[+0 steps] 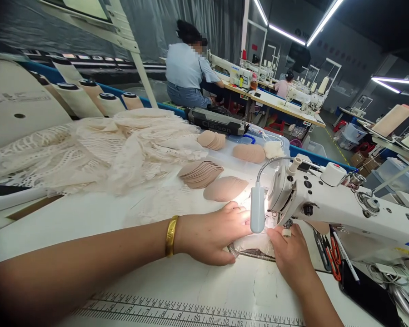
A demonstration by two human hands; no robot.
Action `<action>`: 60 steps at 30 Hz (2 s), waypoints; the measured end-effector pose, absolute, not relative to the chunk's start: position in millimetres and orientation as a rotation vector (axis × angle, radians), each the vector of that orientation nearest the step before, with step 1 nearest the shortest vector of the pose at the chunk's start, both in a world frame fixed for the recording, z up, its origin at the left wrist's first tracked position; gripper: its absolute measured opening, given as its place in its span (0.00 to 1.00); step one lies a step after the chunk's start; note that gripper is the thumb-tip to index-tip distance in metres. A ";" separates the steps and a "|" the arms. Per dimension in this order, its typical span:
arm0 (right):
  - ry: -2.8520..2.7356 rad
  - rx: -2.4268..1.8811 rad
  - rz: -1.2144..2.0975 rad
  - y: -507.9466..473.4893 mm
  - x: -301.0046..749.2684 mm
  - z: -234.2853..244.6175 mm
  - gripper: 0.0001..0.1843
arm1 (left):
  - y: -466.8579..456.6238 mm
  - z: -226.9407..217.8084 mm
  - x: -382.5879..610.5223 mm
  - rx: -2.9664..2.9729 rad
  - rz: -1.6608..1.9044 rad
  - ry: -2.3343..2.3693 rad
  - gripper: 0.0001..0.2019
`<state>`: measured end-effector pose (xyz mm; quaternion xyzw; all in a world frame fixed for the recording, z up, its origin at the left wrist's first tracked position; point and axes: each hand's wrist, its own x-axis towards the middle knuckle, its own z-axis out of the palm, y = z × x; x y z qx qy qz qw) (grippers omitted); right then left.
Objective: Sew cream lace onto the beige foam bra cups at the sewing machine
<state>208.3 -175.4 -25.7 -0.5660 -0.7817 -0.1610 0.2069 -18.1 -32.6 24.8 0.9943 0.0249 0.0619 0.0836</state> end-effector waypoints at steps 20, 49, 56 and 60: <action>-2.034 -1.562 0.117 -175.0 210.5 -12.2 0.16 | -8.5 17.6 -9.0 2.911 0.428 -0.234 0.18; -1.977 -1.710 -0.352 -177.3 208.0 -24.6 0.14 | 2.1 5.0 -1.9 2.937 0.539 -0.186 0.12; -1.888 -1.643 -0.371 -173.1 208.5 -22.3 0.10 | 0.6 4.9 0.6 2.945 0.580 -0.169 0.10; -1.858 -1.677 -0.289 -173.6 208.3 -23.2 0.10 | -1.8 3.8 0.3 2.951 0.605 -0.163 0.11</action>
